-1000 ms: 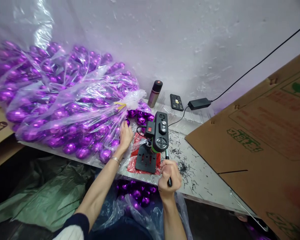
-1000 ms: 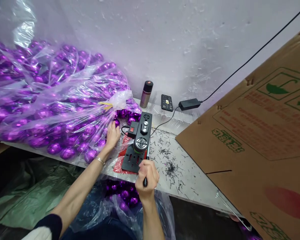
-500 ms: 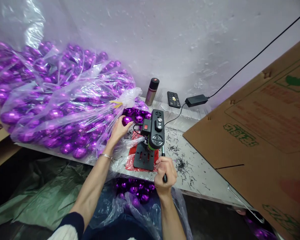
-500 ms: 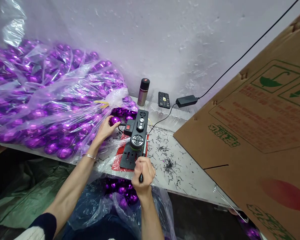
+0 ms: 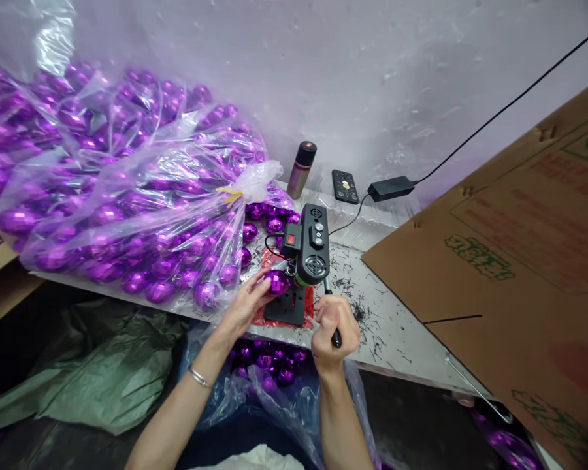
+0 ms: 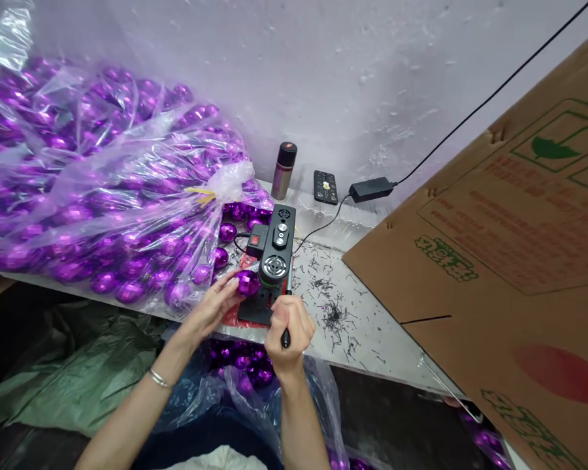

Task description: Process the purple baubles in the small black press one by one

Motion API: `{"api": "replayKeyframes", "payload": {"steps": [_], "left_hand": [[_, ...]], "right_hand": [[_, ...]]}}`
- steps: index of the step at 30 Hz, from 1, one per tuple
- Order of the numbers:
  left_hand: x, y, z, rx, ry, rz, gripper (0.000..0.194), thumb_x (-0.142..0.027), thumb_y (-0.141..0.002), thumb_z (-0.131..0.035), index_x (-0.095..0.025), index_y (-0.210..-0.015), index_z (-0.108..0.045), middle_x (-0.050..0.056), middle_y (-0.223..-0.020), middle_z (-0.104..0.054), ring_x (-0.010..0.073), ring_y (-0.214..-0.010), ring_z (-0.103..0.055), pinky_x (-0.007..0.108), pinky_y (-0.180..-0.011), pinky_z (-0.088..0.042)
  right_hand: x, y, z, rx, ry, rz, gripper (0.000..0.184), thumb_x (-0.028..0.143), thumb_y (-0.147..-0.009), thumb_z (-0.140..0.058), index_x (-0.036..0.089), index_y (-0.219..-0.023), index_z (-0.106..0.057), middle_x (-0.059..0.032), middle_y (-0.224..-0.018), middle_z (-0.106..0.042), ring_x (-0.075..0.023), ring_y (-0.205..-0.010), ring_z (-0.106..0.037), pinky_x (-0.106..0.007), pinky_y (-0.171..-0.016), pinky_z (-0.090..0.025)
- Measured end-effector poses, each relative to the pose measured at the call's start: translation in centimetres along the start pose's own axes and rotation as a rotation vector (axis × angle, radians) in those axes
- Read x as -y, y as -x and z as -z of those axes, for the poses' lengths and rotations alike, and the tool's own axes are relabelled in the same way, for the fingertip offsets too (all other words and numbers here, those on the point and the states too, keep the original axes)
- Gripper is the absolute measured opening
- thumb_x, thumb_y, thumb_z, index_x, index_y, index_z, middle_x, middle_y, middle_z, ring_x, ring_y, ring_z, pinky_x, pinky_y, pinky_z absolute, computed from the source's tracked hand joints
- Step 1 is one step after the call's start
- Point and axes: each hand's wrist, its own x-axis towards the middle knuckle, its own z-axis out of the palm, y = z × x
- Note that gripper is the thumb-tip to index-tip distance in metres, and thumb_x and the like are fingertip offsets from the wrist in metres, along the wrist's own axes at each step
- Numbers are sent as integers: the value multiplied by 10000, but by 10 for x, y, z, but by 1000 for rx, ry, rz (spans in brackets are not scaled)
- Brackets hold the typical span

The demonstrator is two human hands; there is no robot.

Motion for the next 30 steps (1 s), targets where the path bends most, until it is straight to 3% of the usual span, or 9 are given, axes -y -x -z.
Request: {"api": "replayKeyframes", "payload": {"steps": [2, 5, 11, 16, 23, 30], "left_hand": [[16, -2, -4, -21, 1, 14, 553, -421, -819, -828, -213, -1305, -667, 114, -1312, -724, 255, -1142, -724, 366, -941, -625], [25, -1, 5, -69, 6, 14, 531, -421, -799, -845, -209, -1260, -689, 112, -1313, -726, 264, -1168, -717, 388, -982, -615], [20, 6, 36, -52, 142, 92, 365, -402, -866, -765, -174, -1147, -715, 123, -1165, -776, 277, -1075, -760, 489, -1014, -610], [22, 0, 29, -53, 222, 97, 291, -353, -866, -721, -167, -1090, -722, 128, -1159, -780, 289, -1132, -738, 500, -1031, -600], [39, -12, 10, -38, -229, -181, 637, -415, -751, -835, -213, -1323, -641, 107, -1375, -698, 283, -1251, -676, 448, -1104, -534], [43, -16, 5, -9, -823, -469, 585, -474, -791, -837, -215, -1291, -678, 138, -1308, -719, 337, -1247, -661, 519, -1105, -503]], "right_hand": [[0, 1, 1, 1, 2, 1, 312, 44, -958, -447, 215, -699, -476, 26, -650, -524, -123, -640, -564, -277, -592, -412], [-1, 3, 2, 18, 9, 4, 309, 46, -955, -454, 214, -698, -483, 24, -655, -537, -125, -651, -576, -272, -592, -413], [-2, 5, 2, 7, 5, -7, 313, 59, -959, -454, 216, -690, -487, 23, -652, -539, -129, -641, -575, -277, -587, -414], [1, 1, 1, 6, -3, -11, 310, 53, -963, -450, 214, -699, -476, 27, -652, -535, -120, -637, -569, -272, -591, -410], [10, -17, 1, -8, -26, -91, 327, 121, -997, -450, 214, -687, -492, 17, -640, -520, -118, -595, -526, -284, -556, -383], [13, -20, 2, 14, -19, -99, 322, 122, -1001, -454, 211, -694, -494, 17, -639, -509, -113, -606, -526, -284, -565, -389]]}}
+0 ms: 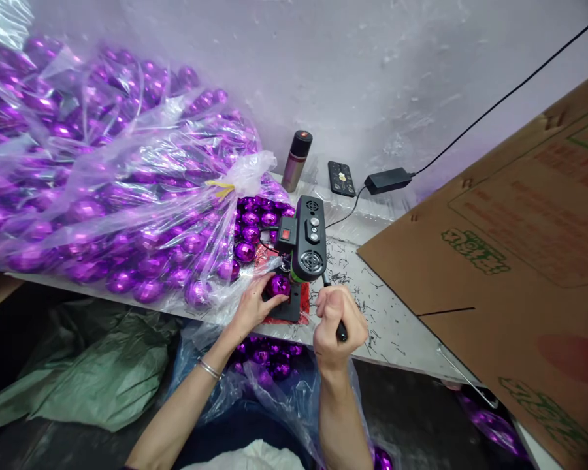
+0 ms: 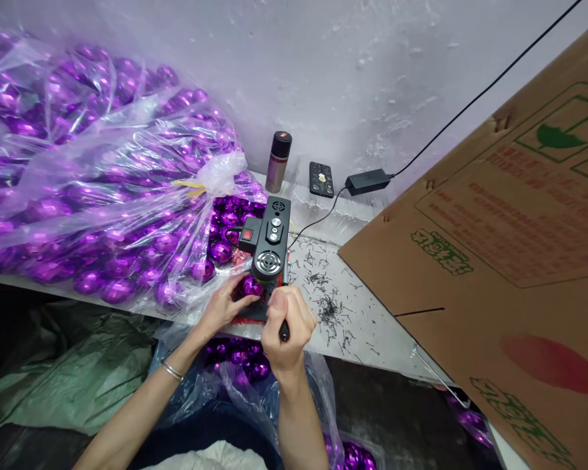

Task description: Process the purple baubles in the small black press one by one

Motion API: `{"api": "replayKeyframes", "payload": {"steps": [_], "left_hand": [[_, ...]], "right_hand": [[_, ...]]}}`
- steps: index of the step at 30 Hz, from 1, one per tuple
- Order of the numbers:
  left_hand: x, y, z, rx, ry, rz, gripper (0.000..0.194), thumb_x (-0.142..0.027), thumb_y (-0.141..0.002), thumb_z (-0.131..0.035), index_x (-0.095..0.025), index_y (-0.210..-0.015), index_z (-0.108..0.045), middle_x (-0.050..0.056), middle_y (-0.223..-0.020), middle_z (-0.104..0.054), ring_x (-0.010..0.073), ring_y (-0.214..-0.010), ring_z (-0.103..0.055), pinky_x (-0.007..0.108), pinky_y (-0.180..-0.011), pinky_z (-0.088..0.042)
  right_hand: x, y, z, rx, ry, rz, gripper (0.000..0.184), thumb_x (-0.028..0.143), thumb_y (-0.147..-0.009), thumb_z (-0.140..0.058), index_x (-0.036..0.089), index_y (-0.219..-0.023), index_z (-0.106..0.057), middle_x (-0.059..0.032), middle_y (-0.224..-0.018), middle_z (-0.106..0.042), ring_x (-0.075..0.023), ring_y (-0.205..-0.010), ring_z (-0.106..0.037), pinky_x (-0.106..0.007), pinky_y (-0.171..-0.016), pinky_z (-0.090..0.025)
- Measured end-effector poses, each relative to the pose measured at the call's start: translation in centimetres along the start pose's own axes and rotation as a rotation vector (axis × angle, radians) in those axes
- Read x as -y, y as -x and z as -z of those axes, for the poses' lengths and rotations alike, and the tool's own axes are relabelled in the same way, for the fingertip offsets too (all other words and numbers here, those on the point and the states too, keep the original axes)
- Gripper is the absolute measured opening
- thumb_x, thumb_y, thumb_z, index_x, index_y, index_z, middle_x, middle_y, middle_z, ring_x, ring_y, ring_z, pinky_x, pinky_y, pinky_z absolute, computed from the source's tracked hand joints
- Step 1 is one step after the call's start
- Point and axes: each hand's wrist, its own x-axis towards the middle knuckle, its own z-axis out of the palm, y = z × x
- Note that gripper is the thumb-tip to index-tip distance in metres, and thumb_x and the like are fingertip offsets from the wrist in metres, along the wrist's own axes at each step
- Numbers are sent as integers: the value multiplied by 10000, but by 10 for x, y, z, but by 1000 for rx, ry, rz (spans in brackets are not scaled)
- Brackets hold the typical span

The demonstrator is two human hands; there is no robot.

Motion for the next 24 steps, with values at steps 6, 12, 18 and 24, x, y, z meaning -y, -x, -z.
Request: {"api": "replayKeyframes", "payload": {"steps": [6, 12, 18, 24], "left_hand": [[-5, 5, -11, -2, -139, -140, 548, -438, -901, -740, -229, -1386, -594, 126, -1346, -688, 308, -1271, -647, 477, -1093, -518], [-3, 8, -11, 7, -138, -144, 574, -458, -922, -711, -222, -1421, -555, 141, -1383, -660, 309, -1302, -627, 478, -1116, -500], [1, 1, 3, 113, -117, -134, 581, -489, -921, -707, -208, -1410, -567, 151, -1387, -666, 317, -1334, -608, 481, -1135, -482], [5, 0, -8, 51, -113, -77, 627, -475, -920, -710, -203, -1449, -511, 153, -1451, -627, 311, -1363, -590, 480, -1147, -473]], "right_hand": [[-3, 5, 0, -3, -5, 22, 303, 82, -989, -453, 208, -717, -493, 18, -664, -515, -104, -617, -523, -274, -561, -383], [-4, 6, 1, 2, 4, 22, 294, 90, -990, -446, 208, -726, -499, 15, -666, -514, -111, -622, -531, -278, -562, -389], [-4, 5, -1, -22, -17, 26, 300, 84, -983, -455, 208, -712, -494, 16, -653, -512, -115, -617, -533, -278, -565, -393], [-4, 6, -1, -17, -12, 46, 301, 61, -977, -453, 208, -716, -485, 19, -657, -512, -108, -617, -528, -273, -565, -389]]}}
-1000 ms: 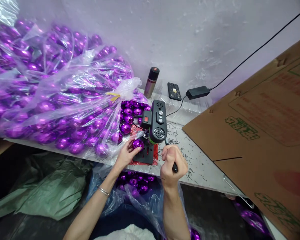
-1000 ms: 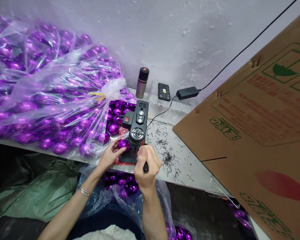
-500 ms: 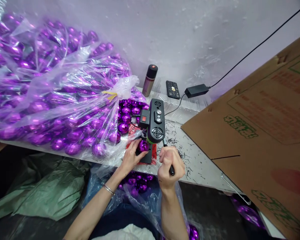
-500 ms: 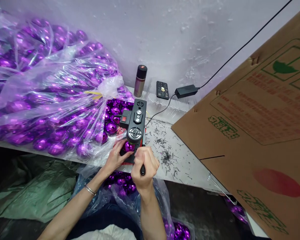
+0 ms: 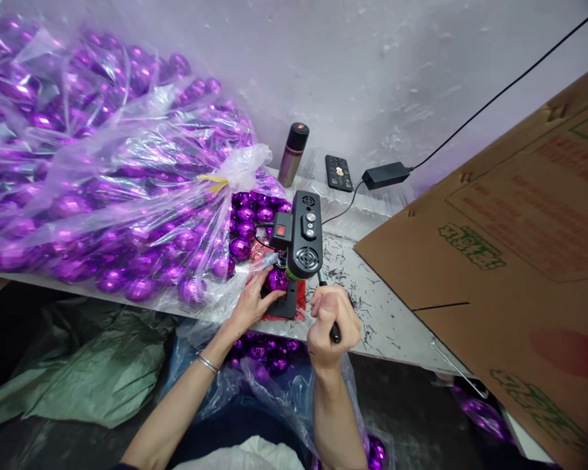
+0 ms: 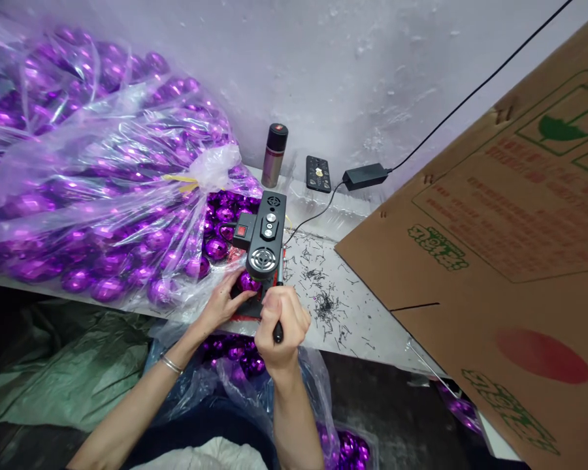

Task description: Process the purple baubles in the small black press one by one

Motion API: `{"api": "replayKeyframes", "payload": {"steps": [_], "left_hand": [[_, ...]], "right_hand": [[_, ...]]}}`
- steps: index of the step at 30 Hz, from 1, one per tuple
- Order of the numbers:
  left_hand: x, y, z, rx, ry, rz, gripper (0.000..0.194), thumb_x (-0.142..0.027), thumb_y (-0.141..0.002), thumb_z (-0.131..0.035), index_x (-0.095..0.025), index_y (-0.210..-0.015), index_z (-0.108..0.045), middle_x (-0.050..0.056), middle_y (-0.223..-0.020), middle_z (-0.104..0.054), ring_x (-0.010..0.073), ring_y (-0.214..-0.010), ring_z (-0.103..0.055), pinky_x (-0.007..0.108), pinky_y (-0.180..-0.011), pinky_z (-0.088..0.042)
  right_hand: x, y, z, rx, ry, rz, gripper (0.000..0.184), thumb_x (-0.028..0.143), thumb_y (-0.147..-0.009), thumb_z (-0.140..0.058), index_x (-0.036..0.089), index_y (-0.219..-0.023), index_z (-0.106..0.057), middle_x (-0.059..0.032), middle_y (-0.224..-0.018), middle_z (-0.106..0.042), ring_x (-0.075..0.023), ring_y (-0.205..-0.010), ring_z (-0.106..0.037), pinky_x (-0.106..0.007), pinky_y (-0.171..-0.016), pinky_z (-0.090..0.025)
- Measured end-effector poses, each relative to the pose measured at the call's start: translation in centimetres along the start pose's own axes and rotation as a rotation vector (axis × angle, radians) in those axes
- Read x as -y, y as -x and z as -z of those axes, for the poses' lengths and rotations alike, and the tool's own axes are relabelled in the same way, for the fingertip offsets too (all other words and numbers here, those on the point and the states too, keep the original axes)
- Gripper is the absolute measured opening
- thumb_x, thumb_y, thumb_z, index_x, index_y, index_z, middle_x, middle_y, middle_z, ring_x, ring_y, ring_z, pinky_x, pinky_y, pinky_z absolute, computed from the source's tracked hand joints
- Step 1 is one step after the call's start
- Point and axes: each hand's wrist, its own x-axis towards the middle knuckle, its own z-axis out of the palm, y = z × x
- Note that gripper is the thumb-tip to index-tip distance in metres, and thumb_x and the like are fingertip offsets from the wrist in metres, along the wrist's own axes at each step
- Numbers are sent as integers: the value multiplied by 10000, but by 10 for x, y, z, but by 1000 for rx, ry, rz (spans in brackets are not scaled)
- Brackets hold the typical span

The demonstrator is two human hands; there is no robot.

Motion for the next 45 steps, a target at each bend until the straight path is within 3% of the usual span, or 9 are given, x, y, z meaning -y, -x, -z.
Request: {"api": "replayKeyframes", "payload": {"steps": [10, 17, 22, 27, 45], "left_hand": [[3, 3, 1, 36, 10, -109, 550, -444, -901, -743, -221, -1376, -578, 123, -1332, -698, 296, -1245, -667, 462, -1070, -531], [6, 0, -10, 0, 52, -76, 582, -422, -862, -786, -217, -1376, -606, 125, -1358, -694, 301, -1290, -644, 474, -1106, -514], [9, 0, -11, -3, 60, -94, 570, -436, -860, -789, -219, -1360, -623, 122, -1350, -701, 298, -1292, -645, 478, -1126, -499], [8, 0, -11, -15, 73, -102, 558, -438, -867, -782, -221, -1356, -624, 120, -1343, -706, 292, -1274, -658, 466, -1113, -509], [9, 0, -13, -29, 76, -109, 551, -430, -864, -791, -218, -1345, -628, 125, -1324, -711, 291, -1261, -667, 467, -1094, -526]], "right_hand": [[-1, 3, 2, 34, 19, -4, 302, 62, -975, -446, 212, -717, -488, 18, -668, -515, -112, -634, -538, -276, -577, -407], [-2, 5, 3, 28, 6, 4, 297, 50, -969, -450, 210, -721, -487, 20, -677, -526, -110, -640, -538, -270, -588, -401], [-15, 26, 1, 36, 44, 24, 281, 96, -978, -449, 214, -729, -500, 13, -691, -558, -120, -642, -561, -274, -593, -423], [-35, 47, -8, -23, 64, 141, 305, 179, -1027, -384, 218, -748, -501, 6, -722, -582, -115, -647, -574, -269, -611, -470], [-49, 57, -14, -74, 90, 174, 353, 235, -1053, -332, 229, -729, -471, 24, -695, -556, -114, -602, -551, -300, -660, -497]]}}
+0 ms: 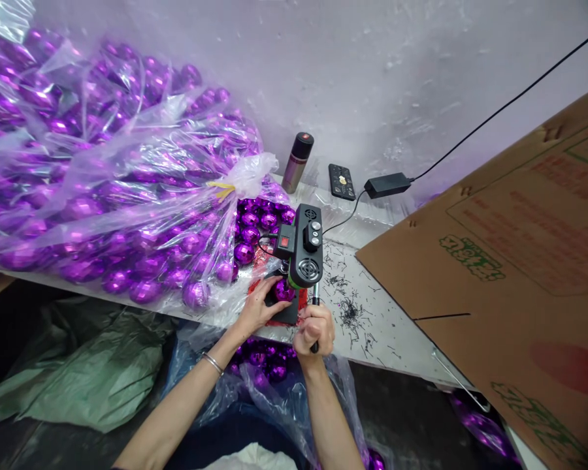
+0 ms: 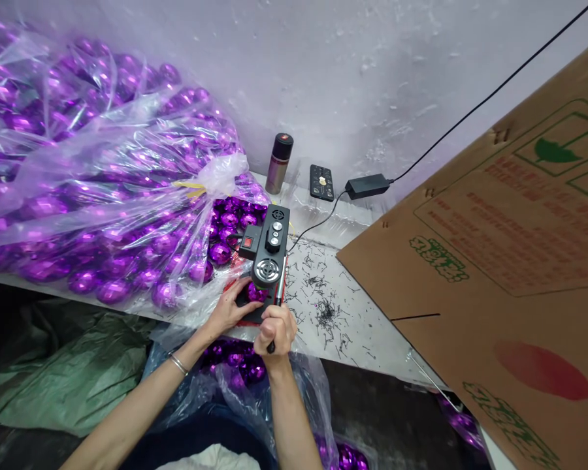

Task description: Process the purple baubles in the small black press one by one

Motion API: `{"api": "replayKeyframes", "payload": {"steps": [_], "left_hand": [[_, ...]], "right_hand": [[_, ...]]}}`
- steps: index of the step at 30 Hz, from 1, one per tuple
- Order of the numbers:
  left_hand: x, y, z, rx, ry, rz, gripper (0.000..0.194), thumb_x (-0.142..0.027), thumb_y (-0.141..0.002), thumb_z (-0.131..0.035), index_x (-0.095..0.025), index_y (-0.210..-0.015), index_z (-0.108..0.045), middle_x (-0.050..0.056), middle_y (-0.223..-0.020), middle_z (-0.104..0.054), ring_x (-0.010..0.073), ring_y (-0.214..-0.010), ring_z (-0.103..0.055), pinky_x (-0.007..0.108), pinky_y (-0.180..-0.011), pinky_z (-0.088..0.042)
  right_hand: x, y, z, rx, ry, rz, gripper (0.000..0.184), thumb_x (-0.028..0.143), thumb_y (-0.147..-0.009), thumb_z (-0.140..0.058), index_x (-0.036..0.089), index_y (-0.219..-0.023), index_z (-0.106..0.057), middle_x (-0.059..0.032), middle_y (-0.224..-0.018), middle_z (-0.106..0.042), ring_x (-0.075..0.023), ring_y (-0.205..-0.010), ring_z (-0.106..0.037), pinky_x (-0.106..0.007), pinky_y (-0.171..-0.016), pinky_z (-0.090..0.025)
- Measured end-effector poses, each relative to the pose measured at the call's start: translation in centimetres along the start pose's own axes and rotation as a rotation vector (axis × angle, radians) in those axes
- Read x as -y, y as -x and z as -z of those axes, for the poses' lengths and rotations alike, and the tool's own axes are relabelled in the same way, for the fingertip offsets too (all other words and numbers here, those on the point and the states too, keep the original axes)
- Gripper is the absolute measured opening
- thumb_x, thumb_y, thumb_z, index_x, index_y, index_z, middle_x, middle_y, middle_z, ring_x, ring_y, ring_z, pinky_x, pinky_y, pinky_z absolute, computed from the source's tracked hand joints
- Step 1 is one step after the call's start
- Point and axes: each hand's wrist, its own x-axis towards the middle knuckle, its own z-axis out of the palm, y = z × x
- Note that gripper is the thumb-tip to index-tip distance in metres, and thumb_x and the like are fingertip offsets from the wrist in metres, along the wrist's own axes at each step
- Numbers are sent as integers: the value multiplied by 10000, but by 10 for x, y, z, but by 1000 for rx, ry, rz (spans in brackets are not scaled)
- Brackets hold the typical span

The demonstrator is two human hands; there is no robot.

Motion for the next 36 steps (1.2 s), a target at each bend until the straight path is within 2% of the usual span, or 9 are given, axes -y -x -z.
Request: {"api": "replayKeyframes", "payload": {"steps": [8, 14, 19, 23, 25, 27, 29, 32, 36], "left_hand": [[-1, -1, 0, 21, 22, 30, 543, -417, -860, -790, -219, -1338, -626, 122, -1330, -706, 291, -1269, -660, 472, -1103, -516], [-4, 0, 3, 50, 2, 6, 560, -414, -872, -774, -209, -1358, -589, 140, -1338, -688, 307, -1274, -653, 496, -1102, -515], [-3, 50, 5, -8, -97, -113, 534, -382, -919, -721, -218, -1390, -530, 174, -1405, -638, 328, -1358, -598, 569, -1161, -460], [-8, 79, 19, 45, -146, -113, 952, -625, -810, -769, -192, -1556, -364, 240, -1543, -513, 397, -1452, -496, 612, -1194, -411], [-12, 63, 30, -26, -169, -60, 827, -612, -941, -602, -176, -1589, -329, 227, -1588, -470, 361, -1475, -476, 560, -1202, -418], [-16, 26, 43, -166, -235, 10, 563, -479, -1062, -388, -166, -1527, -442, 190, -1556, -523, 308, -1468, -490, 518, -1219, -403], [-18, -20, 55, -298, -359, 130, 492, -408, -1079, -334, -122, -1412, -557, 213, -1425, -627, 317, -1381, -575, 511, -1173, -441], [-22, -74, 66, -281, -572, 296, 425, -374, -1071, -376, -96, -1240, -650, 234, -1154, -733, 348, -1149, -707, 490, -1005, -537], [-27, -93, 62, -90, -778, 486, 458, -462, -1037, -486, -54, -1142, -665, 276, -1066, -733, 402, -1036, -735, 489, -876, -564]], "right_hand": [[-7, 2, 1, 81, 1, 90, 328, 212, -1045, -350, 229, -733, -452, 24, -706, -550, -109, -615, -551, -275, -618, -474], [17, -38, 9, 33, -82, -112, 322, 109, -1002, -424, 211, -699, -462, 28, -666, -522, -104, -626, -542, -257, -580, -401], [32, -61, 13, 46, -120, -177, 332, 75, -979, -448, 210, -676, -473, 23, -647, -509, -120, -623, -546, -279, -578, -399], [30, -51, 13, 77, -91, -149, 328, 73, -972, -451, 211, -677, -489, 18, -653, -529, -130, -636, -566, -289, -594, -416], [27, -45, 12, 72, -85, -134, 327, 66, -967, -452, 212, -678, -491, 20, -653, -533, -132, -647, -579, -289, -603, -422], [25, -41, 12, 63, -80, -131, 325, 64, -965, -452, 213, -679, -492, 19, -657, -539, -135, -650, -584, -291, -607, -426], [25, -40, 12, 68, -77, -134, 323, 66, -965, -451, 214, -682, -496, 18, -657, -543, -139, -650, -586, -295, -611, -431], [25, -41, 12, 83, -78, -125, 317, 58, -959, -454, 215, -686, -492, 19, -657, -547, -138, -650, -587, -289, -604, -431], [27, -43, 14, 99, -78, -103, 313, 44, -951, -455, 218, -692, -476, 23, -662, -545, -128, -648, -582, -271, -587, -432]]}}
